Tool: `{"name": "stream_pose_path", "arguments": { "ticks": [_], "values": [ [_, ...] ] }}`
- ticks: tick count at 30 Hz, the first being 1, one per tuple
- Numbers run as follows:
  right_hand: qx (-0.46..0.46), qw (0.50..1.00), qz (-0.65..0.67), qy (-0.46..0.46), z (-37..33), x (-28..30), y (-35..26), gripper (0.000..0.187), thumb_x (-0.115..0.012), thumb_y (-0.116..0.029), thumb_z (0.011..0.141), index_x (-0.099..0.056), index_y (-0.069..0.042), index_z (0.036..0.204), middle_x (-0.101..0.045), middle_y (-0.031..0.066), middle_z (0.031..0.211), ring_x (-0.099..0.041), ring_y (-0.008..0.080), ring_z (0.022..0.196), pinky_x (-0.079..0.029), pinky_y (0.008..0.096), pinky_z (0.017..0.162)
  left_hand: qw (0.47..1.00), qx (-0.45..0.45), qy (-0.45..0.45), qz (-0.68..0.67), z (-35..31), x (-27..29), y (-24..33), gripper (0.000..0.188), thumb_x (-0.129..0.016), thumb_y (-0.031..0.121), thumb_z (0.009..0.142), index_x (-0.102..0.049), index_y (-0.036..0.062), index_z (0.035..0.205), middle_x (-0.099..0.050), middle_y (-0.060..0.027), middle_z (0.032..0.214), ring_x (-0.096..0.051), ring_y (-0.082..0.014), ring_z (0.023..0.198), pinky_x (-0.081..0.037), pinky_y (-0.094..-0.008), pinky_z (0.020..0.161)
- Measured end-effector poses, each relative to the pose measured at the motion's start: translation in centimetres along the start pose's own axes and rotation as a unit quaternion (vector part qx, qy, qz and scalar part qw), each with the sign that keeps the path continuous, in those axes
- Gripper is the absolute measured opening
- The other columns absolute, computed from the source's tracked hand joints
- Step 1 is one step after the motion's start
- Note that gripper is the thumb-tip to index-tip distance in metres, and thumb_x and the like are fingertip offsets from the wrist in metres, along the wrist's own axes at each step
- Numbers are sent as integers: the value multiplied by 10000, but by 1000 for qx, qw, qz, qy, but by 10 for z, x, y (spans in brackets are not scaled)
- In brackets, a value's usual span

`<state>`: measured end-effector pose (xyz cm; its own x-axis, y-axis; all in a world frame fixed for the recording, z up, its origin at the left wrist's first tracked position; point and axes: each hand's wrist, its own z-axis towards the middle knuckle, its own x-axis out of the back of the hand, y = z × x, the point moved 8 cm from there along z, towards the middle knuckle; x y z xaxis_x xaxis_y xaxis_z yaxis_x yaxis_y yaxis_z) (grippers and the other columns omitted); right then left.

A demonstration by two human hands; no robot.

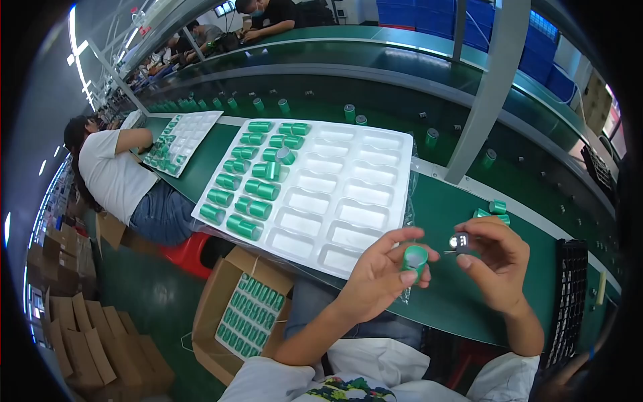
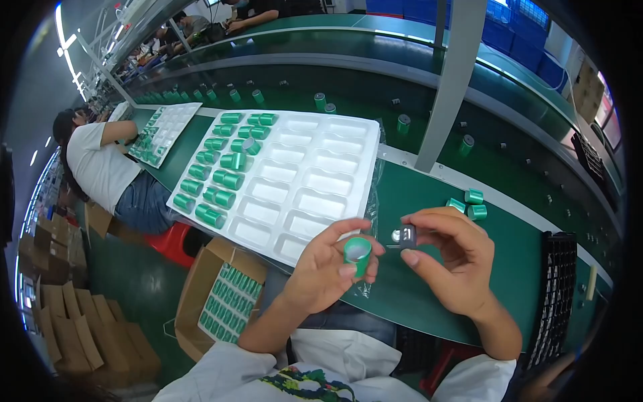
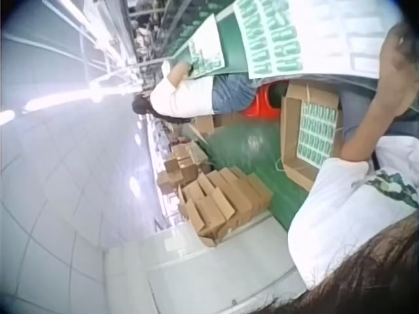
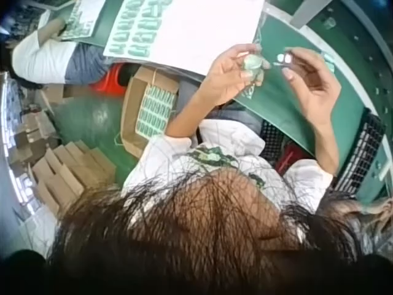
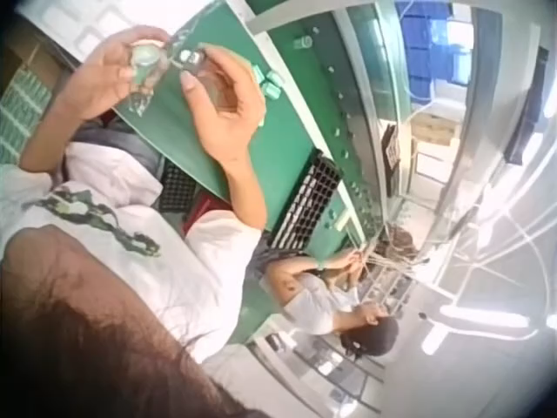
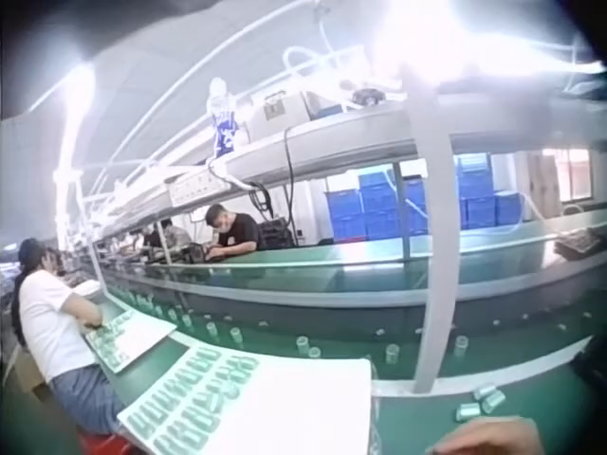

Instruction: The person assembles small electronic components by hand, inserting internal components into green plastic cases on an assembly line.

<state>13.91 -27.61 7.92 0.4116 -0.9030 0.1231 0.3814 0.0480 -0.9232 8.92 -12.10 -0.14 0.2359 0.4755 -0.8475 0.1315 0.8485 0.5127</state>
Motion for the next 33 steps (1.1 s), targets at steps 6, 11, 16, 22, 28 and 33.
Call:
{"name": "stream_pose_path", "arguments": {
  "ticks": [6, 11, 16, 22, 28, 33],
  "values": [
    [155, 965, -157, -144, -1, -31, -22, 452, -826, -25, 676, -648, 26, 1089, -649, 160, 985, -669, 269, 917, -544, 336, 785, 989, 96, 30, 110, -15, 3, -13, 469, -664, 35, 902, -496, -30, 1335, -610, -101, 1146, -617, -132, 880, -528, -272, 745],
    [162, 964, -146, -150, -14, -31, -36, 363, -826, -25, 663, -693, 16, 998, -684, 182, 966, -690, 303, 844, -559, 356, 744, 992, 85, 15, 96, -11, -1, -13, 303, -698, 49, 881, -559, -14, 1142, -635, -71, 981, -620, -110, 763, -514, -238, 657],
    [133, 954, -192, -187, -17, -52, -28, 348, -791, -10, 685, -625, -24, 991, -636, 177, 965, -648, 292, 839, -535, 351, 720, 989, 107, 3, 101, -19, 6, -10, 314, -712, 101, 885, -567, -4, 1142, -625, -50, 938, -598, -92, 735, -497, -233, 636],
    [193, 877, -394, -197, -31, -51, -42, 464, -741, -96, 833, -579, -34, 1263, -630, 193, 1161, -630, 367, 1058, -515, 438, 889, 965, -13, 37, 261, -16, -30, -8, 447, -715, 193, 900, -533, -13, 1253, -547, -26, 900, -532, -85, 793, -452, -233, 694],
    [235, 887, -363, -159, -28, -67, -46, 364, -742, -77, 814, -641, -19, 1159, -631, 201, 1092, -633, 379, 970, -525, 446, 827, 934, 26, 13, 357, 3, -16, -11, 376, -756, 149, 788, -553, 0, 1067, -538, -38, 795, -519, -97, 776, -441, -258, 675],
    [293, 852, -418, -112, -33, -32, -35, 409, -717, -200, 856, -636, -13, 1211, -641, 169, 1139, -641, 343, 1000, -538, 419, 818, 897, 17, -33, 441, 17, -39, 6, 483, -789, 227, 762, -559, -3, 1119, -579, -90, 876, -554, -162, 789, -461, -295, 708]
  ]
}}
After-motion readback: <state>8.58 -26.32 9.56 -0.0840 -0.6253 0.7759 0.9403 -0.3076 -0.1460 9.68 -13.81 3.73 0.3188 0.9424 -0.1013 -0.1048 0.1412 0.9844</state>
